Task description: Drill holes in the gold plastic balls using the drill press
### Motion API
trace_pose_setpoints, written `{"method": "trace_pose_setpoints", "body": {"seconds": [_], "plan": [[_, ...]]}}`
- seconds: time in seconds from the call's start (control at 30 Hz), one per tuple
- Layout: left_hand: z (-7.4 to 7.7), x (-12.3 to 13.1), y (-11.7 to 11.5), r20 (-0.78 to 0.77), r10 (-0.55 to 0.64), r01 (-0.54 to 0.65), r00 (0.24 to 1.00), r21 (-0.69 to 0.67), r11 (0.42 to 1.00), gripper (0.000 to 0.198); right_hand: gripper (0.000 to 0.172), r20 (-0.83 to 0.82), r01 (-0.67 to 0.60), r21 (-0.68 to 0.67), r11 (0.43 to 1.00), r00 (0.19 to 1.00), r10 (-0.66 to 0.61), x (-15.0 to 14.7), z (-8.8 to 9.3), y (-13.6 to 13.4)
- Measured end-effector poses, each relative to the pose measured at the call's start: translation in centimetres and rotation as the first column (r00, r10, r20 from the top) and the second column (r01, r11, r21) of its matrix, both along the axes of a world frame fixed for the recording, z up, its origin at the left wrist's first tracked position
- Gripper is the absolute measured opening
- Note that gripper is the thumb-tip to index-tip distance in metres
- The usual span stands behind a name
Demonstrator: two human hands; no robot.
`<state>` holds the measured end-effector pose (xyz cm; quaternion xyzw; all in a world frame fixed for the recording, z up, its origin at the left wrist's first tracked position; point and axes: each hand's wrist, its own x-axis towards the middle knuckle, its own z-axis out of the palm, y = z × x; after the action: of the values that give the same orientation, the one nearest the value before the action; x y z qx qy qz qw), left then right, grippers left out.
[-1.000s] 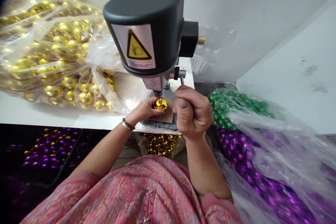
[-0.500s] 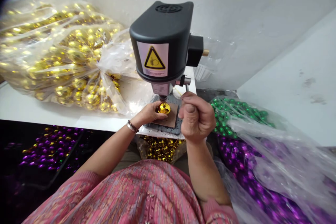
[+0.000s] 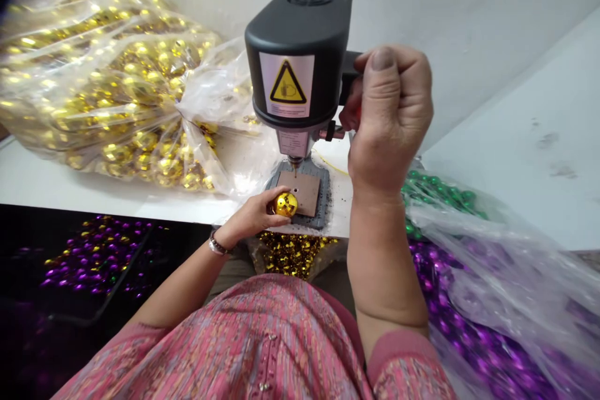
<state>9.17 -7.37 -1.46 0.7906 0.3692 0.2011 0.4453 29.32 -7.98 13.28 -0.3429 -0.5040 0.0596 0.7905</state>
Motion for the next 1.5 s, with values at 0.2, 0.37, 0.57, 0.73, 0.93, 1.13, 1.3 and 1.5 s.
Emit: {"method": "trace_pose_setpoints", "body": {"seconds": [0.2,0.37,0.57,0.73,0.93,1.13,1.3,1.5], "plan": [[0.0,-2.0,-2.4,-0.12,-0.168,0.163,0.979,-0.047,0.985,0.07,0.028,0.013,-0.014,-0.016,1.0,1.0,0.014,0.2,-0.1,0.2],[-0.8,-2.7,-2.8,-0.125,-0.09,0.099,0.988,0.063,0.993,0.072,0.03,-0.033,0.022,-0.002,1.0,0.999,-0.022,-0.1,-0.3,-0.2],[0.1,-9.8,3.8,0.29,0.74,-0.781,0.607,0.387,0.489,0.048,0.028,-0.036,0.058,-0.019,0.998,0.998,-0.058,-0.3,-0.9,-0.8],[-0.8,-16.8,8.6,0.36,0.924,-0.982,-0.13,-0.175,-0.07,0.067,0.029,-0.047,0.106,-0.018,0.994,0.993,-0.107,-0.2,-1.5,-1.3],[-2.1,-16.4,11.7,0.393,0.918,-0.87,0.057,-0.431,0.239,0.056,0.027,-0.068,0.104,0.002,0.995,0.992,-0.104,-0.4,-1.8,-1.3],[-0.7,-15.6,11.9,0.396,0.855,-0.784,0.334,-0.388,0.485,0.049,0.027,-0.105,0.131,0.022,0.991,0.986,-0.128,-0.7,-1.8,-1.3],[0.3,-13.7,9.3,0.312,0.895,-0.948,0.319,0.088,0.307,0.036,0.025,-0.079,0.16,0.057,0.985,0.985,-0.156,-0.7,-2.0,-1.2],[-0.7,-7.7,5.0,0.173,0.671,-0.621,0.721,0.591,0.515,0.029,0.026,-0.06,0.15,0.066,0.986,0.987,-0.146,-0.9,-2.1,-1.4]]}}
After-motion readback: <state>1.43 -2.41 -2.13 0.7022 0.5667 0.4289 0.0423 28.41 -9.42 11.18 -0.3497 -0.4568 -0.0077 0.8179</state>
